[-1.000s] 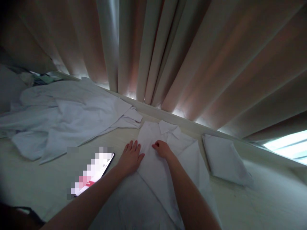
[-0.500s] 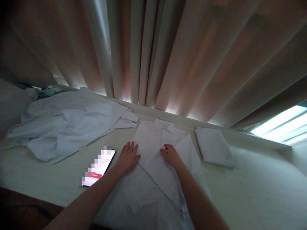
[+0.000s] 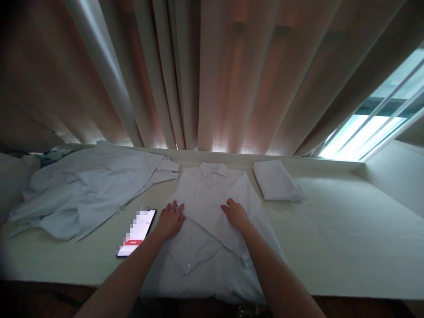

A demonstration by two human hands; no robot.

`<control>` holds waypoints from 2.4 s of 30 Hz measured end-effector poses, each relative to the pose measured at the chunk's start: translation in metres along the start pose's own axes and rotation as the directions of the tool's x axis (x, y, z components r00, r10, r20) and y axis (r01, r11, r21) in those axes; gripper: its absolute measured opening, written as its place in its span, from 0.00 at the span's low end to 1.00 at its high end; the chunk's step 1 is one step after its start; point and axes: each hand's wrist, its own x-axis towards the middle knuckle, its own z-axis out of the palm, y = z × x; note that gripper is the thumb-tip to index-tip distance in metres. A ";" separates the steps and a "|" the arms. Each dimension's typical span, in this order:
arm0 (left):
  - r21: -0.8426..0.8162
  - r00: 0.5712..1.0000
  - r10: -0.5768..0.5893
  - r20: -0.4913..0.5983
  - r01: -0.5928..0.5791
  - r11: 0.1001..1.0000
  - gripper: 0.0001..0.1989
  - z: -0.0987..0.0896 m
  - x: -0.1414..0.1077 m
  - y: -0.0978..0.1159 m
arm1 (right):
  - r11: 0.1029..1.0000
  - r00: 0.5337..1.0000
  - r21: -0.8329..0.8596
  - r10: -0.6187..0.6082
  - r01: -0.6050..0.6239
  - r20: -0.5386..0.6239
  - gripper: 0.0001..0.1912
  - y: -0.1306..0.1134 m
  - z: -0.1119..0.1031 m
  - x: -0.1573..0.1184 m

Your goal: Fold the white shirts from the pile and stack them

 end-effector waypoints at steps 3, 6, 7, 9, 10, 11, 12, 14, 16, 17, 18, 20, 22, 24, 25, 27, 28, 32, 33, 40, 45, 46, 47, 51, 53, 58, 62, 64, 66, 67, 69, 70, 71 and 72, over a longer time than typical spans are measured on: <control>0.008 0.999 -0.008 0.044 0.008 1.000 0.29 -0.003 0.000 0.000 | 0.997 0.997 0.020 0.072 -0.072 -0.006 0.17 0.016 -0.006 -0.009; 0.031 0.997 -0.078 0.029 0.077 0.997 0.31 -0.001 0.002 0.002 | 0.993 0.990 -0.004 0.120 -0.120 0.079 0.21 0.038 -0.003 -0.022; 0.042 0.994 -0.109 0.024 0.108 0.993 0.32 0.001 0.003 0.003 | 0.993 0.988 -0.008 0.118 -0.118 0.102 0.21 0.044 -0.002 -0.026; 0.065 0.990 -0.139 0.022 0.137 0.988 0.31 0.003 0.004 0.003 | 0.996 0.989 -0.006 0.090 -0.090 0.114 0.18 0.055 -0.001 -0.034; 0.075 0.990 -0.136 0.024 0.133 0.988 0.30 0.004 0.004 0.003 | 0.997 0.991 -0.002 0.073 -0.073 0.108 0.16 0.059 -0.001 -0.037; 0.082 0.991 -0.129 0.025 0.126 0.989 0.30 0.005 0.005 0.003 | 0.998 0.993 0.003 0.063 -0.063 0.098 0.15 0.063 -0.002 -0.040; 0.087 0.992 -0.127 0.021 0.124 0.988 0.30 0.005 0.005 0.003 | 0.998 0.994 0.008 0.062 -0.063 0.085 0.14 0.066 -0.003 -0.042; 0.099 0.989 -0.146 0.008 0.145 0.984 0.30 0.005 0.005 0.003 | 0.996 0.995 0.016 0.087 -0.088 0.057 0.14 0.071 -0.006 -0.046; 0.116 0.982 -0.187 -0.003 0.187 0.976 0.30 0.003 0.005 0.005 | 0.992 0.991 0.017 0.123 -0.124 0.051 0.15 0.075 -0.007 -0.049; 0.124 0.979 -0.203 -0.008 0.203 0.971 0.30 0.002 0.005 0.006 | 0.990 0.989 0.016 0.138 -0.139 0.059 0.15 0.077 -0.008 -0.051; 0.128 0.976 -0.216 -0.012 0.216 0.968 0.29 0.000 0.005 0.007 | 0.989 0.987 0.015 0.148 -0.149 0.070 0.16 0.079 -0.009 -0.053; 0.125 0.974 -0.224 -0.025 0.225 0.966 0.28 -0.006 0.003 0.011 | 0.987 0.985 0.008 0.156 -0.158 0.077 0.17 0.083 -0.010 -0.058; 0.114 0.978 -0.201 -0.062 0.207 0.972 0.26 -0.014 0.000 0.015 | 0.988 0.988 -0.024 0.151 -0.150 0.035 0.17 0.082 -0.013 -0.063; 0.102 0.978 -0.172 -0.119 0.185 0.977 0.25 -0.022 -0.004 0.023 | 0.993 0.995 -0.075 0.092 -0.094 -0.037 0.19 0.077 -0.014 -0.068; 0.095 0.978 -0.155 -0.143 0.170 0.981 0.25 -0.025 -0.006 0.028 | 0.994 0.998 -0.100 0.033 -0.039 -0.063 0.20 0.073 -0.014 -0.071; 0.076 0.980 -0.119 -0.157 0.132 0.988 0.25 -0.028 -0.010 0.039 | 0.985 0.992 -0.137 -0.113 0.103 -0.062 0.25 0.061 -0.011 -0.075; 0.064 0.984 -0.097 -0.148 0.108 0.992 0.26 -0.027 -0.012 0.044 | 0.974 0.983 -0.149 -0.178 0.170 -0.040 0.28 0.055 -0.008 -0.077; -0.005 0.998 -0.028 -0.054 0.028 1.000 0.28 -0.015 -0.020 0.056 | 0.940 0.958 -0.182 -0.282 0.287 0.058 0.33 0.036 0.008 -0.083; -0.015 0.999 -0.028 -0.024 0.028 0.999 0.28 -0.010 -0.022 0.055 | 0.939 0.957 -0.187 -0.281 0.290 0.076 0.33 0.035 0.013 -0.084; 0.004 0.999 0.006 -0.049 -0.006 1.000 0.30 0.012 -0.033 0.041 | 0.939 0.962 -0.211 -0.262 0.273 0.076 0.33 0.041 0.031 -0.087; 0.015 1.000 -0.006 0.002 0.006 1.000 0.31 0.007 -0.029 0.043 | 0.931 0.958 -0.227 -0.272 0.286 0.095 0.34 0.037 0.024 -0.087; 0.010 1.000 -0.010 0.002 0.010 1.000 0.31 0.005 -0.030 0.046 | 0.927 0.955 -0.231 -0.278 0.295 0.102 0.35 0.035 0.021 -0.088; 0.005 1.000 -0.005 -0.009 0.005 1.000 0.32 0.003 -0.034 0.050 | 0.924 0.953 -0.234 -0.286 0.302 0.103 0.35 0.033 0.019 -0.090; -0.010 0.990 0.109 -0.088 -0.110 0.994 0.32 0.001 -0.060 0.071 | 0.911 0.939 -0.230 -0.330 0.343 0.096 0.35 0.026 0.018 -0.103; -0.023 0.987 0.142 -0.081 -0.144 0.989 0.32 0.004 -0.074 0.080 | 0.910 0.938 -0.227 -0.332 0.347 0.105 0.35 0.023 0.023 -0.112; -0.040 0.991 0.129 -0.042 -0.131 0.991 0.30 0.013 -0.091 0.088 | 0.941 0.968 -0.227 -0.243 0.251 0.061 0.33 0.016 0.039 -0.128; -0.052 0.991 0.131 -0.010 -0.132 0.990 0.29 0.012 -0.091 0.087 | 0.959 0.974 -0.181 -0.206 0.220 0.090 0.33 0.012 0.037 -0.131; -0.053 0.992 0.123 0.000 -0.123 0.991 0.29 0.010 -0.093 0.083 | 0.961 0.966 -0.136 -0.224 0.242 0.131 0.33 0.018 0.030 -0.134; -0.048 0.993 0.114 -0.025 -0.115 0.992 0.28 0.008 -0.099 0.076 | 0.967 0.966 -0.103 -0.219 0.234 0.139 0.32 0.030 0.021 -0.140; -0.044 0.993 0.111 -0.046 -0.113 0.993 0.27 0.006 -0.103 0.071 | 0.971 0.971 -0.100 -0.203 0.215 0.125 0.31 0.038 0.017 -0.143; -0.035 0.991 0.108 -0.084 -0.111 0.993 0.26 0.004 -0.112 0.057 | 0.978 0.983 -0.118 -0.162 0.171 0.085 0.30 0.056 0.010 -0.153; -0.032 0.990 0.104 -0.096 -0.107 0.994 0.25 0.003 -0.117 0.050 | 0.979 0.987 -0.135 -0.145 0.153 0.068 0.30 0.064 0.007 -0.158; -0.028 0.990 0.099 -0.105 -0.102 0.994 0.24 0.002 -0.122 0.044 | 0.978 0.990 -0.153 -0.132 0.139 0.057 0.30 0.072 0.006 -0.163; -0.024 0.989 0.092 -0.116 -0.095 0.995 0.24 0.001 -0.126 0.038 | 0.976 0.991 -0.171 -0.125 0.132 0.052 0.30 0.079 0.006 -0.169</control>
